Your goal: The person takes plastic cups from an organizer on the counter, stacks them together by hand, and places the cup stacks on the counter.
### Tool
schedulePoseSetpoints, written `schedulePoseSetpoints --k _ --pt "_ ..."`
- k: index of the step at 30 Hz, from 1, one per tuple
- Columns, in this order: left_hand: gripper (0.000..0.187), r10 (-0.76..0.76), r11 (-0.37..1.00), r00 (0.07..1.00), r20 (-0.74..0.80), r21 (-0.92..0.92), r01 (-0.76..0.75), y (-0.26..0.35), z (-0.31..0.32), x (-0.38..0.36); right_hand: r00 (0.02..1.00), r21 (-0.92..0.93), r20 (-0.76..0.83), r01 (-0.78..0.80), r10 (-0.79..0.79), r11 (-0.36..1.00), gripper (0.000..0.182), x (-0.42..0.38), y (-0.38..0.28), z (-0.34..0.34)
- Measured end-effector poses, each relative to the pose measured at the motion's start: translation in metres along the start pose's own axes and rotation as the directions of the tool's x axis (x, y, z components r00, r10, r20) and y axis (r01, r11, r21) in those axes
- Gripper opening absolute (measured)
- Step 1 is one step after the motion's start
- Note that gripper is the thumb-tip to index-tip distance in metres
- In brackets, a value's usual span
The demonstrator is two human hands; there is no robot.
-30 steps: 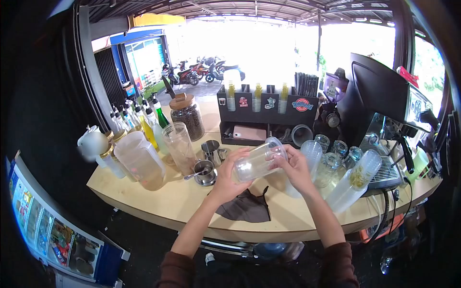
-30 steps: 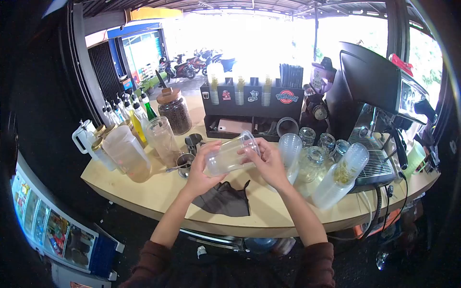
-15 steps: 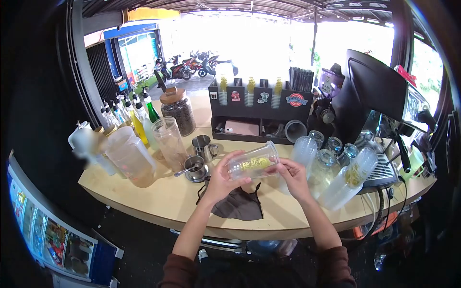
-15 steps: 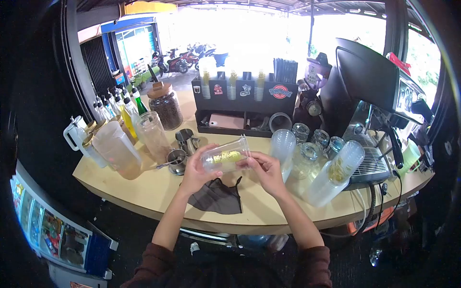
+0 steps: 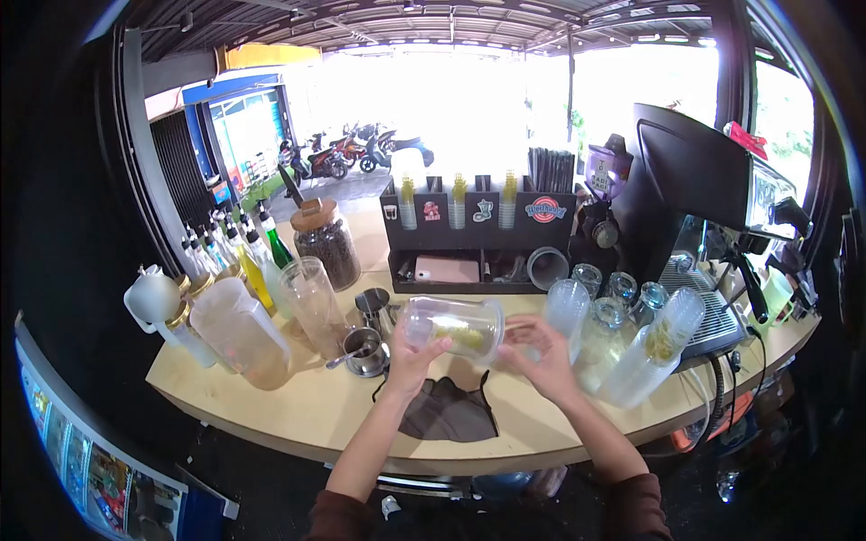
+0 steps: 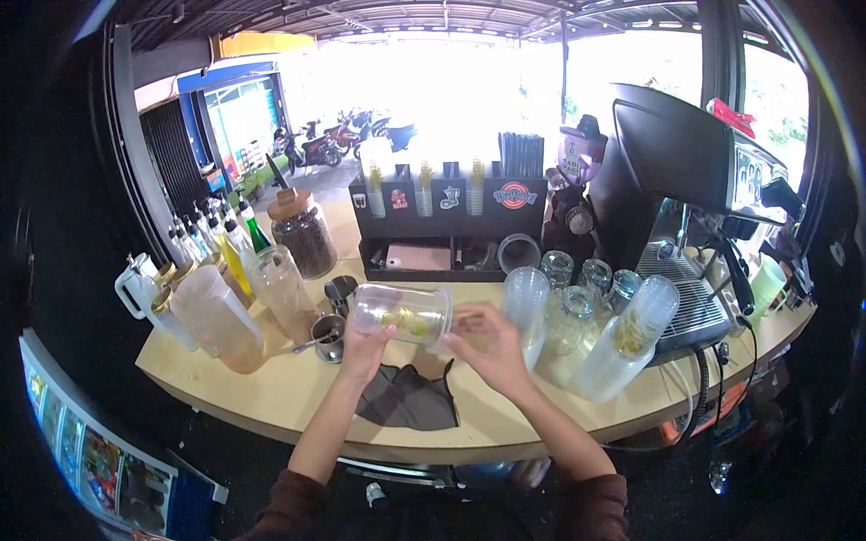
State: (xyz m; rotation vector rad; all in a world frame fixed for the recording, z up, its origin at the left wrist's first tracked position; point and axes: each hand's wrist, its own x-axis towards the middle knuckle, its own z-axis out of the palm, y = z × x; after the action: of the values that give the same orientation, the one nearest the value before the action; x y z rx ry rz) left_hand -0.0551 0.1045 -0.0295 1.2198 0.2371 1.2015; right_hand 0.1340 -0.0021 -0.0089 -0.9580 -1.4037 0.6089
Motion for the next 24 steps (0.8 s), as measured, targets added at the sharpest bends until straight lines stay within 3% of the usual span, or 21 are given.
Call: schedulePoseSetpoints --k 1,2,4,5,7,8,11,13,15,17,19,21,23,24 --pt "0.068 0.005 1.0 1.0 0.01 0.0 -0.005 0.004 -0.004 0.006 0.986 -0.221 -0.107 0.099 -0.125 0.97 0.053 0.006 -0.008 0.0" --pt "0.068 0.084 0.988 0.995 0.056 0.128 -0.09 0.009 -0.007 0.011 0.985 -0.225 -0.112 0.106 -0.134 0.968 0.053 0.013 -0.018 0.001" --pt "0.071 0.163 0.935 0.974 0.154 0.292 -0.203 0.02 -0.008 0.021 0.961 -0.496 0.088 0.271 -0.263 0.825 0.064 0.03 -0.049 0.008" --pt "0.071 0.166 0.934 0.973 0.162 0.291 -0.208 0.027 -0.006 0.027 0.96 -0.499 0.084 0.274 -0.269 0.822 0.064 0.037 -0.06 0.017" --pt "0.076 0.172 0.809 0.911 0.374 0.474 -0.347 0.043 -0.003 0.041 0.935 -0.586 0.249 0.354 -0.254 0.729 0.059 0.054 -0.073 0.038" --pt "0.079 0.124 0.769 0.911 0.394 0.542 -0.339 0.041 -0.01 0.049 0.931 -0.6 0.283 0.359 -0.231 0.715 0.056 0.063 -0.074 0.043" --pt "0.082 0.071 0.74 0.895 0.44 0.579 -0.343 0.055 -0.013 0.079 0.907 -0.672 0.337 0.42 -0.253 0.61 0.06 0.1 -0.064 0.048" --pt "0.082 0.153 0.761 0.885 0.439 0.519 -0.389 0.065 -0.013 0.103 0.917 -0.676 0.321 0.398 -0.238 0.62 0.057 0.132 -0.066 0.043" --pt "0.082 0.324 0.53 0.861 0.392 0.679 -0.509 0.067 -0.023 0.131 0.907 -0.756 0.17 0.371 -0.385 0.539 0.054 0.17 -0.069 0.034" --pt "0.081 0.283 0.516 0.897 0.338 0.735 -0.44 0.059 -0.033 0.163 0.884 -0.778 0.037 0.318 -0.466 0.542 0.055 0.218 -0.067 0.028" --pt "0.077 0.339 0.268 0.858 0.385 0.835 -0.48 0.042 -0.042 0.194 0.836 -0.773 0.017 0.359 -0.549 0.523 0.054 0.264 -0.056 0.018" --pt "0.076 0.28 0.295 0.879 0.385 0.837 -0.461 0.028 -0.046 0.213 0.828 -0.786 0.011 0.354 -0.561 0.507 0.056 0.311 -0.031 0.004" --pt "0.079 0.135 0.037 0.921 0.366 0.927 -0.373 0.016 -0.047 0.227 0.819 -0.798 0.007 0.35 -0.574 0.49 0.057 0.343 -0.003 -0.005" --pt "0.081 0.065 -0.022 0.941 0.332 0.943 -0.331 0.02 -0.04 0.228 0.839 -0.834 -0.006 0.296 -0.544 0.465 0.057 0.353 0.004 -0.004"
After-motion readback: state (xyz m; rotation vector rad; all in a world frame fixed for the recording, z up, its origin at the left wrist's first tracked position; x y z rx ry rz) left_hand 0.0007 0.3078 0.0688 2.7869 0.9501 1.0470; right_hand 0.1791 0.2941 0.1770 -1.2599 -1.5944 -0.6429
